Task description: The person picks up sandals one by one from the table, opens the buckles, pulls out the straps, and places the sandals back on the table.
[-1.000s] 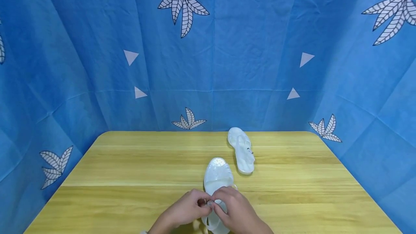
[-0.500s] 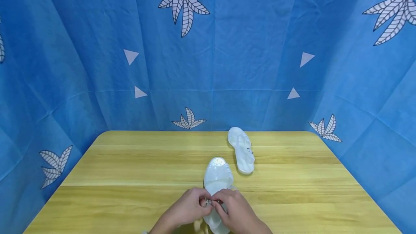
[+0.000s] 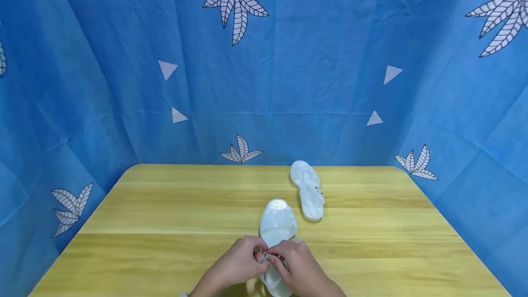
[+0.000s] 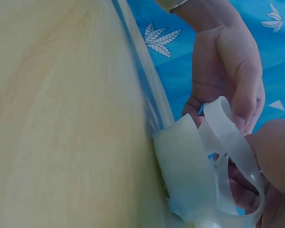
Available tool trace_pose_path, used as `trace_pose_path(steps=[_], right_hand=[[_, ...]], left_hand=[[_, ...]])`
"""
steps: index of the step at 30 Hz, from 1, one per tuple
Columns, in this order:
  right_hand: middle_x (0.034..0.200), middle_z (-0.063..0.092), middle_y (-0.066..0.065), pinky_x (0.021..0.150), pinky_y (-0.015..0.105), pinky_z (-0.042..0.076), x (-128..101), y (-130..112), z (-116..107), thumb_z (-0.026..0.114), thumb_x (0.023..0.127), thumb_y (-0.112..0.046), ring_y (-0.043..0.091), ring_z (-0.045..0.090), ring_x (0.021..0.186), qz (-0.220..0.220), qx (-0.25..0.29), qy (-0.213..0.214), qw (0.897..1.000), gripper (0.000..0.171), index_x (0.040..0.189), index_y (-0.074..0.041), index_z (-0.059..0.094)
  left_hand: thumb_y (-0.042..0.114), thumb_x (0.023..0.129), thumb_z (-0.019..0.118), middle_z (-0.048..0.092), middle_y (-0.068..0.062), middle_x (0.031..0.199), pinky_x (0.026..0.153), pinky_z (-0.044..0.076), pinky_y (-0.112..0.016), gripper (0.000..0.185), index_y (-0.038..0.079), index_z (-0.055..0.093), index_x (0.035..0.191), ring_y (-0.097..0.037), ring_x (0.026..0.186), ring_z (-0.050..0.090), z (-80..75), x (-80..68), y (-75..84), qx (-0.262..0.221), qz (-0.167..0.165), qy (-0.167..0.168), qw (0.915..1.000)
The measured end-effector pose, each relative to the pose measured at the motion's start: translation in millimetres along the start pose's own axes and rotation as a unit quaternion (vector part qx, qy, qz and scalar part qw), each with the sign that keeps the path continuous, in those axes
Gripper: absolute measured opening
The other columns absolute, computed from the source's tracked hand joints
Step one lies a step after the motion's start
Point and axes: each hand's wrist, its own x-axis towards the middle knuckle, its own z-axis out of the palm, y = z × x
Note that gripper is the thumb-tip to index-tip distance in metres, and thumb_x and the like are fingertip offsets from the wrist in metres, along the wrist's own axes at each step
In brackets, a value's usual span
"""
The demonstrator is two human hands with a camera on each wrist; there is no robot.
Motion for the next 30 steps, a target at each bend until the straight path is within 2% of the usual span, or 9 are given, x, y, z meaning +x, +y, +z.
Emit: trace_pose_path(steps=[6,10,15,20,25,30], right_hand=[[0.078,0.065,-0.015,0.064,0.023,0.042,-3.7,0.9,2.3,0.065,0.087,-0.019,-0.002,0.058,0.073,0.002,-0.021,0.007,1.000,0.006,0.083,-0.020,0.069],[0.075,0.064,-0.016,0.062,0.020,0.038,-4.2,0.8,2.4,0.065,0.087,-0.020,-0.003,0.057,0.070,0.003,-0.028,0.012,1.000,0.007,0.081,-0.020,0.069],[0.075,0.065,-0.015,0.061,0.019,0.036,-4.0,0.4,1.0,0.063,0.090,-0.019,-0.003,0.056,0.070,0.029,-0.016,-0.013,0.999,0.010,0.081,-0.020,0.068],[0.077,0.066,-0.013,0.061,0.021,0.038,-3.5,0.6,-0.1,0.061,0.092,-0.020,-0.002,0.057,0.071,0.043,-0.008,-0.032,0.999,0.013,0.082,-0.019,0.069],[0.076,0.066,-0.013,0.061,0.021,0.039,-4.1,1.5,0.7,0.063,0.089,-0.018,-0.002,0.057,0.071,0.030,-0.006,-0.014,0.999,0.009,0.082,-0.018,0.069],[0.074,0.064,-0.015,0.061,0.018,0.037,-3.7,3.6,0.9,0.063,0.089,-0.018,-0.005,0.054,0.069,0.012,-0.005,-0.002,1.000,0.008,0.085,-0.019,0.070]], left_hand=[[0.009,0.074,0.068,0.049,0.008,0.062,0.050,0.037,-0.018,0.020,0.003,0.066,0.094,-0.002,0.053,0.043,1.6,-2.2,0.9,0.013,0.004,0.008,0.9999],[0.012,0.077,0.067,0.049,0.008,0.062,0.049,0.037,-0.018,0.013,0.005,0.065,0.087,-0.001,0.052,0.043,2.3,-2.7,0.5,0.025,0.010,0.015,0.9995],[0.021,0.079,0.066,0.050,0.008,0.061,0.046,0.037,-0.019,0.011,0.011,0.061,0.083,-0.002,0.051,0.044,3.5,-3.1,-0.5,0.046,-0.006,0.020,0.9987],[0.024,0.080,0.067,0.051,0.006,0.062,0.044,0.038,-0.021,0.015,0.012,0.060,0.085,-0.005,0.049,0.046,4.3,-4.0,-0.8,0.044,-0.021,0.023,0.9986],[0.020,0.078,0.068,0.050,0.006,0.064,0.045,0.039,-0.021,0.017,0.011,0.055,0.082,-0.004,0.051,0.046,4.2,-3.7,-0.2,0.030,-0.012,0.033,0.9989],[0.016,0.075,0.069,0.049,0.009,0.061,0.046,0.038,-0.019,0.018,0.012,0.052,0.070,-0.002,0.051,0.045,3.9,-1.0,-1.1,0.036,0.007,0.054,0.9979]])
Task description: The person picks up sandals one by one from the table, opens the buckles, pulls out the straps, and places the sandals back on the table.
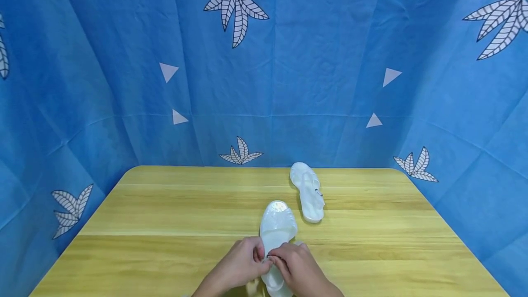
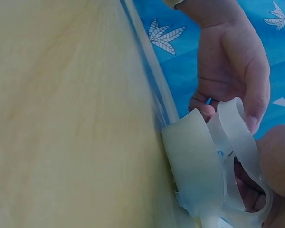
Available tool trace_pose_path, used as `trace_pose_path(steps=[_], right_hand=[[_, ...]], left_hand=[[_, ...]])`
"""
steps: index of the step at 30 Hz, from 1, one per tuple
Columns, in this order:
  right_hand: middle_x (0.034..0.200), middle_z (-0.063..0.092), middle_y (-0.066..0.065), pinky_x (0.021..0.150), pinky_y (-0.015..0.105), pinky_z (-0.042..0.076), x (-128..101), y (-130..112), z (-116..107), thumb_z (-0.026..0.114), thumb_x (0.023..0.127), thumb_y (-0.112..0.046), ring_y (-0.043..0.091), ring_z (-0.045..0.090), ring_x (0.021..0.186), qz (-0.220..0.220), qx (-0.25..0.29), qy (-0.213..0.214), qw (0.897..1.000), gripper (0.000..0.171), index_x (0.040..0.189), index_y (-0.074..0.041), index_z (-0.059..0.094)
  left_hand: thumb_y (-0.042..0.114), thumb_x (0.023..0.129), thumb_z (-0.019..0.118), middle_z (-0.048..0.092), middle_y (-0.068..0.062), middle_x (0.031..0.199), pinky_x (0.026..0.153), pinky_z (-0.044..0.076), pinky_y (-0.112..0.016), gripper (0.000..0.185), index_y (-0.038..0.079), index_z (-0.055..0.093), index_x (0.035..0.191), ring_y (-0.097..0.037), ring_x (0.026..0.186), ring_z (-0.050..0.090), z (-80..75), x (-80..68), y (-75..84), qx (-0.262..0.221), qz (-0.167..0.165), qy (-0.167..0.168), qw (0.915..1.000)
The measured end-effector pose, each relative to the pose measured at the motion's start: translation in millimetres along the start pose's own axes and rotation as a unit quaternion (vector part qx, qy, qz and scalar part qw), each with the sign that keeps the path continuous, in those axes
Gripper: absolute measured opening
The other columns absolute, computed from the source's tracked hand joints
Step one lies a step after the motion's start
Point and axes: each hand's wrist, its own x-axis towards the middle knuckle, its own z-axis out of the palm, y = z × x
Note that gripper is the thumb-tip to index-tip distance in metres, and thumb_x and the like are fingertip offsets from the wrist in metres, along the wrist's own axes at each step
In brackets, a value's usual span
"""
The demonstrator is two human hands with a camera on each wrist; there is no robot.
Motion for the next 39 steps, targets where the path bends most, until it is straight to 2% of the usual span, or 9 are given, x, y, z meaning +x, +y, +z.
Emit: trace_pose_path(steps=[3,10,13,17,22,29,33,39], right_hand=[[0.074,0.062,-0.016,0.061,0.017,0.035,-0.1,1.0,0.0,0.063,0.089,-0.018,-0.006,0.053,0.069,-0.005,0.000,-0.003,1.000,0.008,0.085,-0.020,0.070],[0.073,0.063,-0.016,0.061,0.018,0.036,-0.2,2.1,0.3,0.066,0.086,-0.016,-0.003,0.055,0.069,-0.014,-0.012,0.001,1.000,0.008,0.081,-0.021,0.068],[0.073,0.064,-0.014,0.061,0.020,0.040,0.8,2.9,-1.4,0.068,0.083,-0.012,-0.002,0.056,0.068,-0.034,-0.007,0.005,0.999,0.007,0.081,-0.019,0.069],[0.075,0.066,-0.011,0.061,0.021,0.043,2.3,2.3,-5.8,0.070,0.080,-0.009,-0.001,0.058,0.069,-0.052,-0.011,-0.011,0.999,0.008,0.084,-0.015,0.072],[0.070,0.063,-0.013,0.060,0.016,0.035,1.7,0.4,-7.2,0.071,0.078,-0.009,-0.005,0.053,0.064,-0.042,-0.038,-0.030,0.998,0.009,0.084,-0.015,0.073],[0.064,0.061,-0.015,0.060,0.017,0.035,0.9,-0.3,-1.6,0.072,0.066,-0.008,-0.005,0.051,0.059,-0.050,-0.080,0.028,0.995,0.012,0.074,-0.017,0.072],[0.062,0.060,-0.016,0.061,0.020,0.036,1.1,-2.0,-1.7,0.072,0.067,-0.010,-0.006,0.050,0.057,-0.034,-0.089,0.028,0.995,0.009,0.072,-0.018,0.071],[0.063,0.062,-0.016,0.065,0.025,0.040,0.5,-5.1,-3.8,0.071,0.071,-0.012,-0.008,0.048,0.057,0.019,-0.076,0.016,0.997,0.006,0.074,-0.018,0.073]], left_hand=[[0.014,0.073,0.069,0.049,0.010,0.060,0.046,0.038,-0.019,0.019,0.012,0.052,0.065,-0.001,0.051,0.045,0.6,0.8,0.0,0.002,0.005,0.008,1.0000],[0.015,0.072,0.071,0.049,0.009,0.060,0.047,0.039,-0.019,0.020,0.012,0.053,0.064,-0.001,0.052,0.045,2.3,0.2,1.0,-0.008,0.006,0.018,0.9998],[0.012,0.072,0.070,0.050,0.009,0.061,0.047,0.040,-0.019,0.018,0.012,0.053,0.065,-0.001,0.053,0.046,1.6,0.1,1.1,-0.013,0.007,0.015,0.9998],[0.008,0.071,0.068,0.051,0.008,0.063,0.048,0.041,-0.019,0.015,0.010,0.054,0.066,-0.001,0.054,0.047,1.0,-0.6,1.4,-0.021,0.009,0.009,0.9997],[0.006,0.069,0.066,0.052,0.006,0.064,0.049,0.042,-0.019,0.011,0.008,0.055,0.068,-0.001,0.055,0.046,2.9,-0.9,1.6,-0.018,0.016,0.008,0.9997],[0.012,0.073,0.068,0.050,0.008,0.062,0.048,0.039,-0.019,0.014,0.010,0.057,0.082,-0.001,0.052,0.044,5.9,0.7,0.1,-0.003,0.013,0.006,0.9999],[0.014,0.074,0.067,0.049,0.010,0.062,0.047,0.037,-0.019,0.010,0.013,0.059,0.081,-0.001,0.051,0.043,7.1,1.4,-2.5,-0.004,0.008,0.002,1.0000],[0.011,0.072,0.065,0.048,0.011,0.062,0.049,0.039,-0.018,0.010,0.012,0.055,0.074,0.000,0.054,0.044,9.5,2.2,-4.5,-0.014,0.019,0.001,0.9997]])
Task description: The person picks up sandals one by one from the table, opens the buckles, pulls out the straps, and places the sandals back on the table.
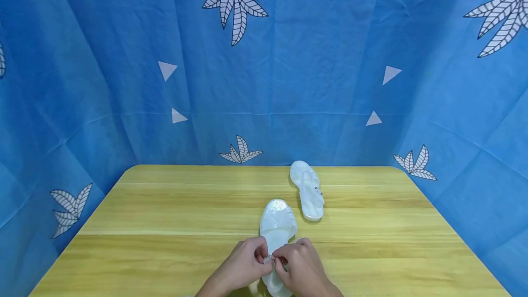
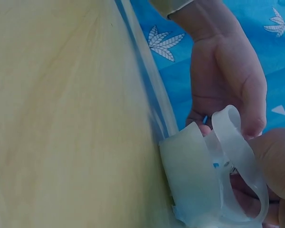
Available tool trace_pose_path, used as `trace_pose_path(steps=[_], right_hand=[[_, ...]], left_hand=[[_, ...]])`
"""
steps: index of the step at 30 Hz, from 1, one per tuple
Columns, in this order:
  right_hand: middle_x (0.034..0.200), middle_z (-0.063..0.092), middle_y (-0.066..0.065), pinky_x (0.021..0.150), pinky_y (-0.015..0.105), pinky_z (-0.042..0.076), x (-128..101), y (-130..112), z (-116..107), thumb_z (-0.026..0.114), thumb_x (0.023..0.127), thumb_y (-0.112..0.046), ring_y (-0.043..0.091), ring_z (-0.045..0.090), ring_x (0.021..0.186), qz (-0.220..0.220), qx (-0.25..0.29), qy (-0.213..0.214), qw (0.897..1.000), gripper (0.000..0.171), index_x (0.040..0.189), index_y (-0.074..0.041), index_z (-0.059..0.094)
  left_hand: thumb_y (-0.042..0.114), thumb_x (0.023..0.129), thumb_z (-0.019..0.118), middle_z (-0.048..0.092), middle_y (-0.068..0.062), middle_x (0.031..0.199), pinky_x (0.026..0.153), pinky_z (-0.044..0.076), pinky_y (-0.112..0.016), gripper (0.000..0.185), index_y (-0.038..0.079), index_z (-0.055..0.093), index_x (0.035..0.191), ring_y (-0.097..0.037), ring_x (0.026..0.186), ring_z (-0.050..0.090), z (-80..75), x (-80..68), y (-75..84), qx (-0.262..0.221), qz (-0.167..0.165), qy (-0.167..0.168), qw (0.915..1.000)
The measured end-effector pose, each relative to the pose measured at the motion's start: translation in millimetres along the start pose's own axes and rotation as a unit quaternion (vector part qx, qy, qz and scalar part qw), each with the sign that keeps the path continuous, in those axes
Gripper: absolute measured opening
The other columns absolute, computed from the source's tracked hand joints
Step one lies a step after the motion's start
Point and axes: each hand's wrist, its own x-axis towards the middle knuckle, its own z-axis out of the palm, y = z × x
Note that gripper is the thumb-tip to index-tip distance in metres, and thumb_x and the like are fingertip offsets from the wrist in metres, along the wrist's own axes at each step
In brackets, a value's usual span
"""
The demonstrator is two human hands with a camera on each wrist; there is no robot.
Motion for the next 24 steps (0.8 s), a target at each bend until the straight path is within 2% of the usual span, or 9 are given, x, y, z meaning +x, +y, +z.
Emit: trace_pose_path(steps=[5,9,17,21,24], right_hand=[[0.067,0.065,-0.015,0.067,0.027,0.040,-0.2,-0.7,0.8,0.071,0.073,-0.011,-0.007,0.053,0.061,0.004,-0.004,-0.004,1.000,0.008,0.077,-0.018,0.074],[0.069,0.066,-0.014,0.067,0.026,0.040,-0.5,0.9,1.0,0.071,0.072,-0.010,-0.006,0.056,0.064,-0.023,-0.011,-0.004,1.000,0.009,0.078,-0.017,0.073],[0.069,0.064,-0.016,0.063,0.018,0.036,-1.2,4.9,-1.0,0.074,0.072,-0.006,-0.009,0.051,0.061,-0.077,0.004,-0.019,0.997,0.014,0.077,-0.018,0.072],[0.066,0.062,-0.018,0.062,0.017,0.036,-0.4,4.3,0.1,0.074,0.068,-0.003,-0.009,0.047,0.058,-0.089,0.003,0.000,0.996,0.019,0.072,-0.020,0.069],[0.064,0.062,-0.017,0.068,0.028,0.044,-0.4,1.4,0.5,0.074,0.067,-0.005,-0.009,0.049,0.056,-0.075,-0.009,0.007,0.997,0.016,0.069,-0.020,0.068]], left_hand=[[0.012,0.072,0.067,0.049,0.009,0.062,0.049,0.039,-0.019,0.011,0.012,0.057,0.078,-0.001,0.053,0.044,0.3,-0.3,1.0,0.001,-0.006,0.003,1.0000],[0.011,0.072,0.065,0.048,0.009,0.062,0.048,0.039,-0.018,0.006,0.010,0.060,0.075,-0.001,0.053,0.043,1.2,-0.4,2.9,0.005,-0.009,0.004,0.9999],[0.003,0.070,0.060,0.045,0.009,0.060,0.046,0.036,-0.018,0.007,0.009,0.058,0.074,-0.001,0.050,0.041,3.4,-3.5,5.4,-0.001,-0.011,0.005,0.9999],[0.003,0.070,0.060,0.043,0.010,0.059,0.046,0.035,-0.017,0.009,0.011,0.058,0.073,0.000,0.050,0.039,4.6,-3.4,5.3,0.019,0.007,0.010,0.9997],[0.005,0.069,0.062,0.043,0.010,0.058,0.045,0.035,-0.016,0.008,0.012,0.058,0.072,0.001,0.050,0.038,5.8,-3.2,5.0,0.039,0.027,0.019,0.9987]])
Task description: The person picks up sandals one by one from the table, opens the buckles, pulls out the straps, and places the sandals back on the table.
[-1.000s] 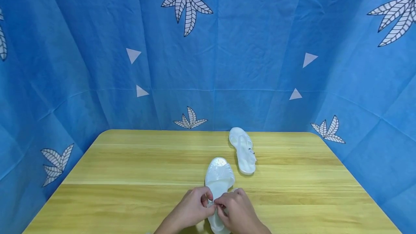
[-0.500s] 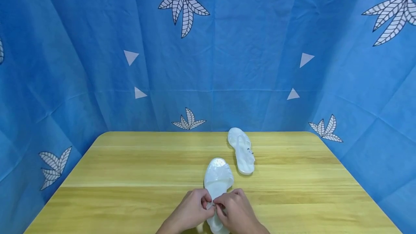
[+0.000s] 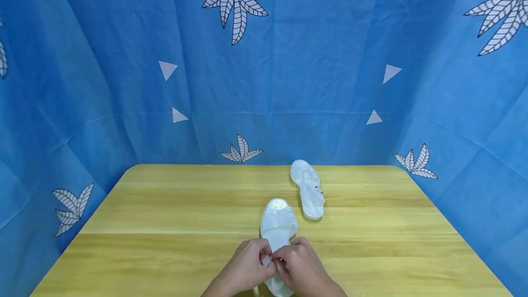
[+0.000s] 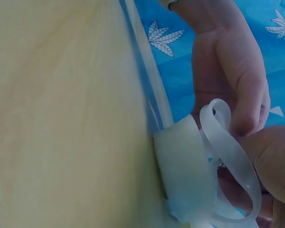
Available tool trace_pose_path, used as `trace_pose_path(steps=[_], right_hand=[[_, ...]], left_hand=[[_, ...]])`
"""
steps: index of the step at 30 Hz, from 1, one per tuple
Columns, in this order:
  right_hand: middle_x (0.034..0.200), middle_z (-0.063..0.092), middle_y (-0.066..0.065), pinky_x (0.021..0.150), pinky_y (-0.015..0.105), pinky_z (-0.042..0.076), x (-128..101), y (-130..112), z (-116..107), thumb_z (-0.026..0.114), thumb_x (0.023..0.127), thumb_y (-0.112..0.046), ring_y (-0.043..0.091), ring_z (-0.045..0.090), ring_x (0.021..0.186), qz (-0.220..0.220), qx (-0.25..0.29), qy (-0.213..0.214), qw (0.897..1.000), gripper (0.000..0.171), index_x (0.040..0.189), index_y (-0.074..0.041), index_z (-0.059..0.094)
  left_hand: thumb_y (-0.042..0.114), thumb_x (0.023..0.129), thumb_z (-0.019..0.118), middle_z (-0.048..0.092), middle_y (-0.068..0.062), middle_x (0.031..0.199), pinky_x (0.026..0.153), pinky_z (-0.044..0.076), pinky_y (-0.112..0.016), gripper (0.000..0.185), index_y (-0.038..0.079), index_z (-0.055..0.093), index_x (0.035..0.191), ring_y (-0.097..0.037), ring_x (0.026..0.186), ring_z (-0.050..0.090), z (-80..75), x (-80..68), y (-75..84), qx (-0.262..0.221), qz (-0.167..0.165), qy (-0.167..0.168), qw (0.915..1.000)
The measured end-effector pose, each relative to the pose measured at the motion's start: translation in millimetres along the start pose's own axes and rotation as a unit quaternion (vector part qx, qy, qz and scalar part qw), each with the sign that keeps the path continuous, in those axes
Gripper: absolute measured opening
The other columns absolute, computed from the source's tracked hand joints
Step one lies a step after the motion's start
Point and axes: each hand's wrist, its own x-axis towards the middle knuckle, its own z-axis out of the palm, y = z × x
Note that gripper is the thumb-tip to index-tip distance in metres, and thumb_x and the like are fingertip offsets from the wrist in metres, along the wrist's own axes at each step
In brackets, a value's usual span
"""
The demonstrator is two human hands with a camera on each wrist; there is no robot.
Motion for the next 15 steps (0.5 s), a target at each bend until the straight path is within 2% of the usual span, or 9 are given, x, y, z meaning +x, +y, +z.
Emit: trace_pose_path(steps=[2,5,10,15], right_hand=[[0.064,0.063,-0.017,0.076,0.038,0.046,0.4,-2.1,-0.3,0.073,0.067,-0.008,-0.008,0.052,0.058,0.016,-0.012,-0.004,1.000,0.013,0.069,-0.020,0.069],[0.064,0.063,-0.016,0.084,0.050,0.042,0.4,-5.2,-1.4,0.073,0.068,-0.012,-0.005,0.053,0.060,0.049,-0.027,-0.013,0.998,0.009,0.068,-0.020,0.069],[0.066,0.064,-0.015,0.089,0.059,0.035,0.7,-8.0,-1.3,0.074,0.069,-0.014,0.004,0.055,0.069,0.096,-0.023,-0.011,0.995,0.007,0.067,-0.020,0.069],[0.066,0.063,-0.017,0.090,0.062,0.032,0.7,-9.8,-1.0,0.073,0.069,-0.012,0.005,0.057,0.075,0.134,0.007,-0.017,0.991,0.010,0.066,-0.019,0.068]], left_hand=[[0.007,0.069,0.064,0.044,0.010,0.059,0.046,0.035,-0.017,0.008,0.013,0.058,0.070,0.001,0.051,0.038,0.0,0.4,0.2,0.008,0.006,0.005,0.9999],[0.010,0.069,0.066,0.044,0.011,0.059,0.046,0.035,-0.017,0.009,0.014,0.057,0.069,0.002,0.052,0.039,-0.5,0.8,0.8,0.017,0.005,0.011,0.9998],[0.012,0.069,0.067,0.045,0.010,0.060,0.047,0.035,-0.016,0.012,0.015,0.056,0.069,0.002,0.051,0.039,-1.2,2.1,1.0,0.019,0.001,0.011,0.9998],[0.012,0.071,0.068,0.047,0.010,0.060,0.047,0.037,-0.016,0.013,0.015,0.056,0.069,0.002,0.052,0.040,-1.9,1.0,1.3,0.008,-0.007,0.001,0.9999]])
